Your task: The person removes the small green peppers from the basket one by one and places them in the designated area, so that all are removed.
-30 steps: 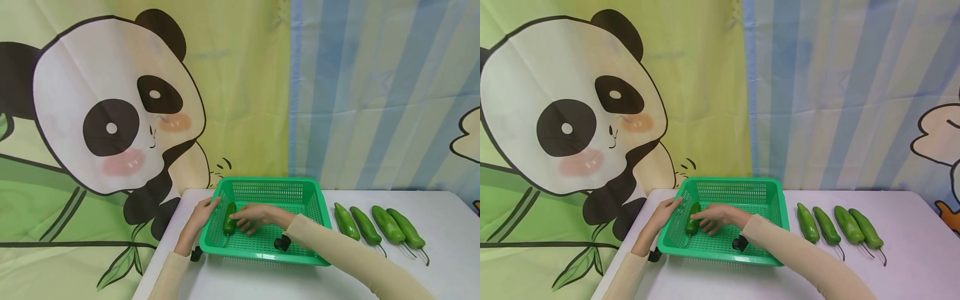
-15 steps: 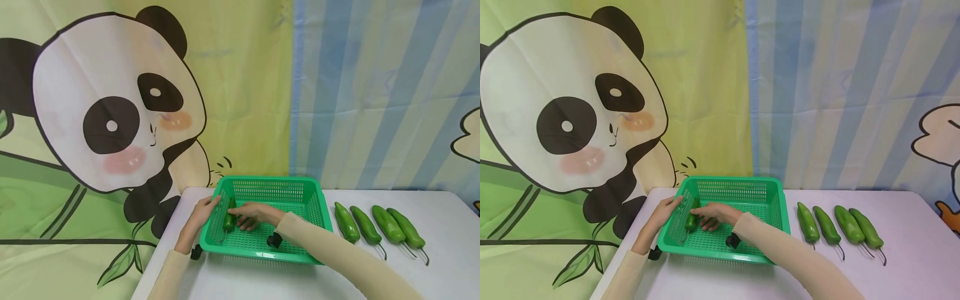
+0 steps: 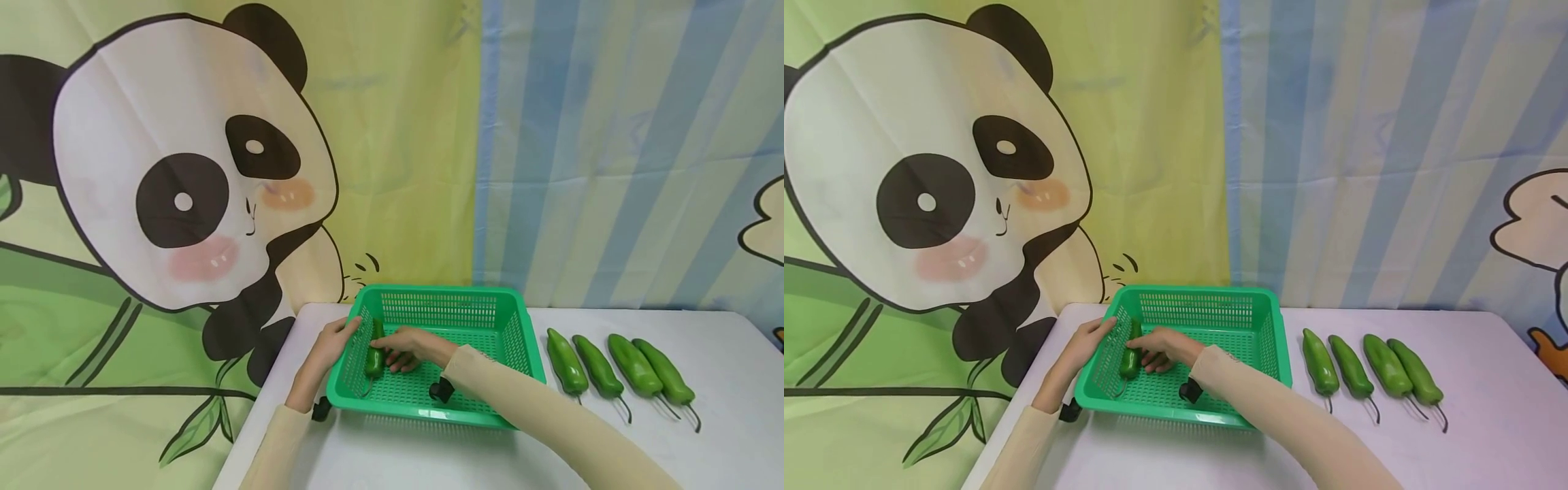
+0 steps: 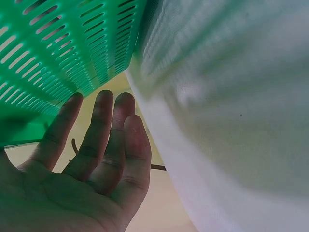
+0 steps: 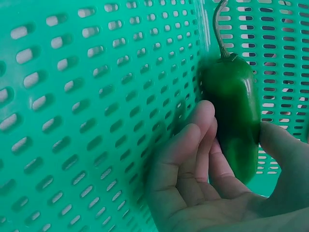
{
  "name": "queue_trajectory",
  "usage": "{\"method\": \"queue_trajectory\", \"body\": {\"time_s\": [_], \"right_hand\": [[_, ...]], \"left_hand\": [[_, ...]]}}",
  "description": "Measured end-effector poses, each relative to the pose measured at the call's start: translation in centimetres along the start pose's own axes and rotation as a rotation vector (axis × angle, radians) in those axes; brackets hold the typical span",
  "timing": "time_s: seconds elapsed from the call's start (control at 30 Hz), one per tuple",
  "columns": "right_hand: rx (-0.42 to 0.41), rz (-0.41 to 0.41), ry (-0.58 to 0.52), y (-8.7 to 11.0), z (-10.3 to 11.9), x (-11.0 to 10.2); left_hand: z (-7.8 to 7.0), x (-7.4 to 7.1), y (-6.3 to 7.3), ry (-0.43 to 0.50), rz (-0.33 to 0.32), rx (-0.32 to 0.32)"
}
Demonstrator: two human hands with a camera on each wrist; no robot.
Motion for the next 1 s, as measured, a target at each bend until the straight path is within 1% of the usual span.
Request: {"method": "queue_trajectory", "body": {"time_s": [0.3,0.57,0.73,0.9,1.0], "right_hand": [[0.003,-0.008,-0.003,0.0,-0.1,-0.2],[-0.002,-0.001,-0.017,0.4,0.1,-0.3],[-0.015,0.002,-0.027,1.4,0.6,-1.1],[-0.033,0.007,-0.046,3.0,1.0,-2.3],[-0.045,0.017,-0.046,3.7,1.0,-2.9]], "left_hand": [[0.0,0.1,-0.1,-0.013,0.009,0.005],[0.0,-0.1,0.0,-0.01,-0.007,-0.001],[0.0,-0.3,0.1,-0.016,-0.014,0.002],[-0.1,-0.3,0.1,-0.045,-0.018,0.035],[0.1,-0.2,0.1,-0.046,-0.018,0.031]]}}
Point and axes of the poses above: each hand's wrist, its own y-axis away from the middle knuckle, its own x-axis out of the palm, z = x × y, the point moved 9 cm from there along -y, towards the middle knuckle, and after that the axes turned 3 degrees about -z, right-handed, at the moved point
